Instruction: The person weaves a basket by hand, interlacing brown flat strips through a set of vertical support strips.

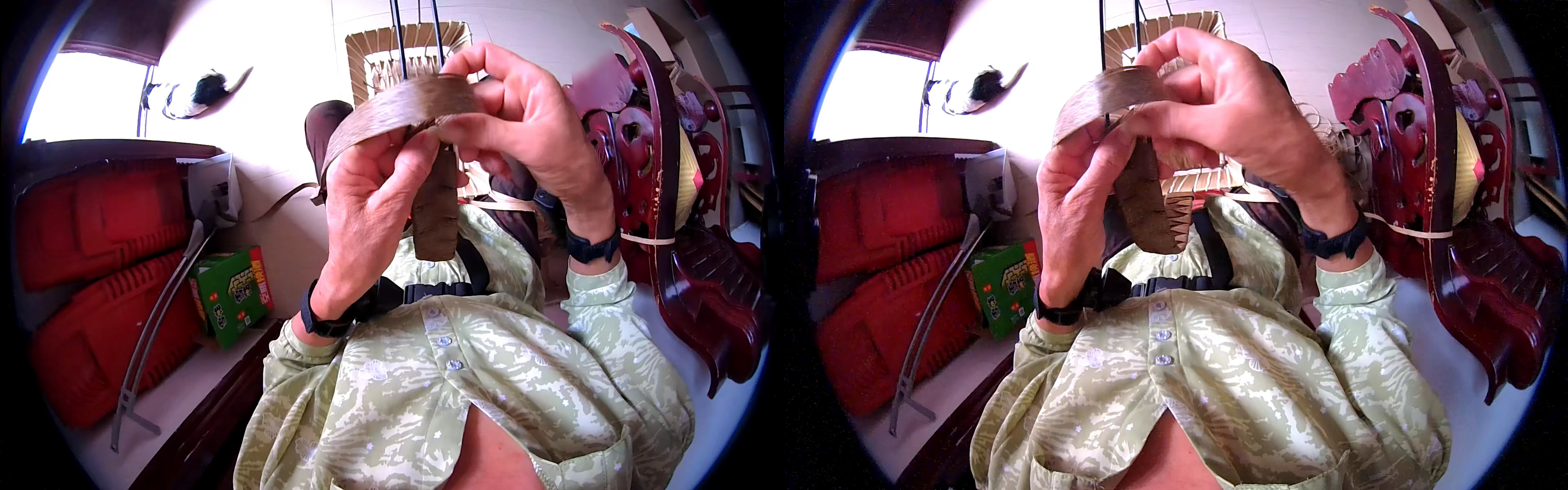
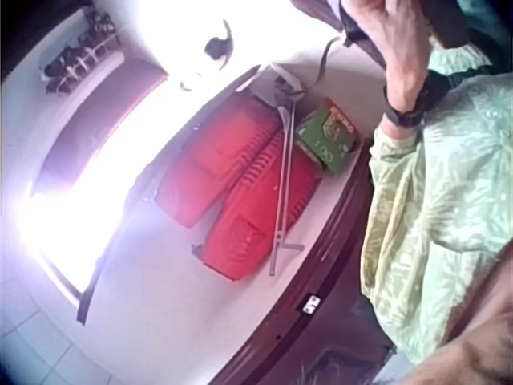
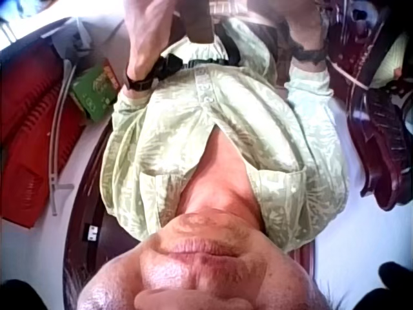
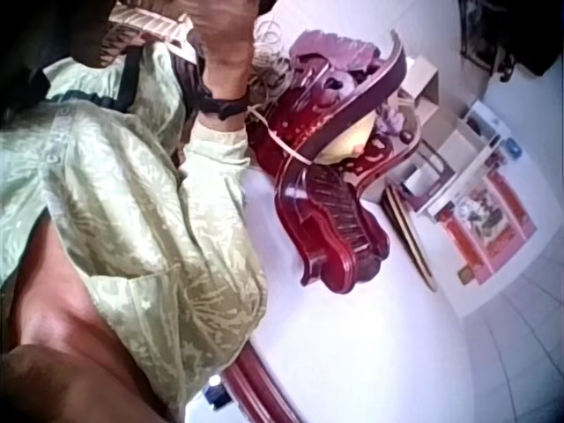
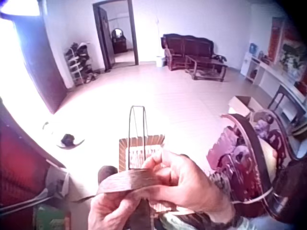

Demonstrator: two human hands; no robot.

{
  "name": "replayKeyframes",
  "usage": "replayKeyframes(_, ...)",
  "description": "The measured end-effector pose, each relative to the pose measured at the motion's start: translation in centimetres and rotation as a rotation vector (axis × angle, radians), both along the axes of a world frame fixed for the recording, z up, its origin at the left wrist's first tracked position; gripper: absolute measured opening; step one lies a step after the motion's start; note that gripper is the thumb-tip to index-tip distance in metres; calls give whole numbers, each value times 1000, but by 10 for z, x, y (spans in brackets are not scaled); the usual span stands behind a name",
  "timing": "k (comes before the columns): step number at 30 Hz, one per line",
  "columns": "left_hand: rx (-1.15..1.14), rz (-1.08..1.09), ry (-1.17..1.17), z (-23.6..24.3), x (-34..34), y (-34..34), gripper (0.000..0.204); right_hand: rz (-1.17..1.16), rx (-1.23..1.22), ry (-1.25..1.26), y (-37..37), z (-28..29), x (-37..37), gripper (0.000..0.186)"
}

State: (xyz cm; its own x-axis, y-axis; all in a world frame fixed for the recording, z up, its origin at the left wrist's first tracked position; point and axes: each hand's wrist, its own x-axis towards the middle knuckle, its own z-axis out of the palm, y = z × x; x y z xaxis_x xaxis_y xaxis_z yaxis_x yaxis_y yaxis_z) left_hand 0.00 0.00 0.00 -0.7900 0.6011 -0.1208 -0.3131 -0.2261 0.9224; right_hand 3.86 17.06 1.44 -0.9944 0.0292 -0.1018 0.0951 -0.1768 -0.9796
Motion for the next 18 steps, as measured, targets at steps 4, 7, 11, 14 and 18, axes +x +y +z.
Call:
replayKeyframes(4, 6, -31, -110, 0, -7, -4, 18, 9, -231, 37, 7, -34, -7, 41)
replayKeyframes(7, -78, -82, -155, 3, -8, -6, 17, 104, -319, -7, -2, -49, -10, 45)
replayKeyframes(11, -146, -130, -165, 11, -6, -14, 16, 306, -501, 64, -4, -73, -18, 38)
replayKeyframes(14, -121, -119, -133, 4, 6, -14, 17, 341, -712, 154, -14, -86, -20, 30)
replayKeyframes(18, -100, -126, -194, 3, 11, -19, 19, 440, -715, 233, -13, -103, -26, 23)
